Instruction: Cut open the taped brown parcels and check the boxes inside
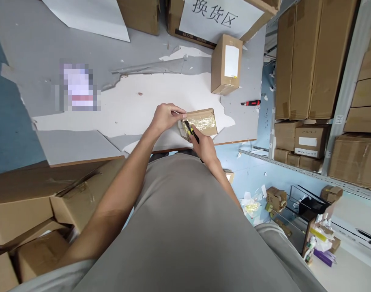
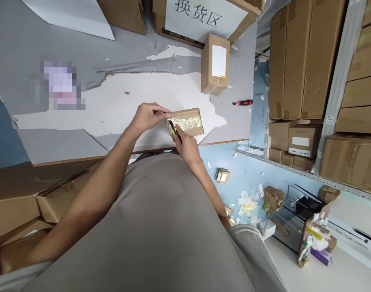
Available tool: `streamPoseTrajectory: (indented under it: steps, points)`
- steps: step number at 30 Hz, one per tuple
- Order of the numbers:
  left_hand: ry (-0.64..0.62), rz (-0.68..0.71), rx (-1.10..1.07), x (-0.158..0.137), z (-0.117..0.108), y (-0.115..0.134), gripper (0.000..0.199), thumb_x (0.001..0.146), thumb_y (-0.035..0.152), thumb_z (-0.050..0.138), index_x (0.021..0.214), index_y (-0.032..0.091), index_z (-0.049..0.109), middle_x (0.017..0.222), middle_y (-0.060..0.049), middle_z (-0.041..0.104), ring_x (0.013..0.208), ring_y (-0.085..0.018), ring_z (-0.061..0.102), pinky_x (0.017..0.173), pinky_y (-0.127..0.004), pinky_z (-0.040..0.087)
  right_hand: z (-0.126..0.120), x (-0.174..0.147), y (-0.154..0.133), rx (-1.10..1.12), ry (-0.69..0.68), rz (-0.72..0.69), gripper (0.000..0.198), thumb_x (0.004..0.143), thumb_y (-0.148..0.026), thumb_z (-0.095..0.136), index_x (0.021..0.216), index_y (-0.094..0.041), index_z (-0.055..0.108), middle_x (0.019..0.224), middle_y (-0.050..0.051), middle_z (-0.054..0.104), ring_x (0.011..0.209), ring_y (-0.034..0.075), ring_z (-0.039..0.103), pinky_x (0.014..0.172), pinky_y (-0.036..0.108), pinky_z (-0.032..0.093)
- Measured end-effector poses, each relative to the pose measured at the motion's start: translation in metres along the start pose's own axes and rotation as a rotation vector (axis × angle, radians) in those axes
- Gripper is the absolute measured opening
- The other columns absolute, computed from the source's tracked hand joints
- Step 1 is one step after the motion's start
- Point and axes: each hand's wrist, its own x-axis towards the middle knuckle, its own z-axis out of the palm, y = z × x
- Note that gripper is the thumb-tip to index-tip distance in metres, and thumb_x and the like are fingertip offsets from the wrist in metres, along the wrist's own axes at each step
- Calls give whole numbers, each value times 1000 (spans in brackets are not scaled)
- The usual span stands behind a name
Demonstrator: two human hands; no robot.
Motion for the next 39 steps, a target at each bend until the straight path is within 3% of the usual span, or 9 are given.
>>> streamPoseTrajectory:
  steps: [4,10,15,29,35,39]
  points:
    - [19,1,33,0,2,-2,22,83,39,96,98,23,94,101,-6,87,86,-24,80,96,-41,66,-4,2,-11,-138,-8,-14,55,120,-29,54,175,-20,56,137,14,86,132,33,80,112,38,57]
    - [41,11,25,-2,7,0,15,82,29,96,96,24,93,96,-5,85,88,-25,79,97,-42,65,-7,11,-36,-382,-95,3,58,121,-24,45,177,-13,48,133,20,85,125,38,79,110,45,56]
    - [76,-9,63,-5,12,4,11,86,21,84,94,21,92,95,-4,85,86,-24,76,94,-40,63,-11,11,-49,-492,-168,44,53,118,-20,43,170,-11,54,132,23,83,122,39,78,107,45,56]
    - [177,-20,167,-11,18,9,16,90,25,74,94,21,90,96,-5,81,83,-23,71,93,-40,61,-15,-3,-40,-496,-230,37,42,116,-9,41,149,-13,67,132,21,83,124,33,78,101,41,63]
    - [229,-56,199,-13,21,14,17,92,25,74,97,21,90,99,-6,82,85,-23,73,92,-40,62,-9,-5,-34,-489,-261,1,51,110,-1,36,152,-11,63,130,23,83,121,33,81,99,40,63]
    - [227,-73,217,-15,20,16,17,93,24,74,99,20,89,100,-6,82,87,-23,74,93,-39,62,-13,-5,-29,-455,-273,-28,47,112,-5,39,152,-13,64,128,21,84,122,34,81,99,42,64]
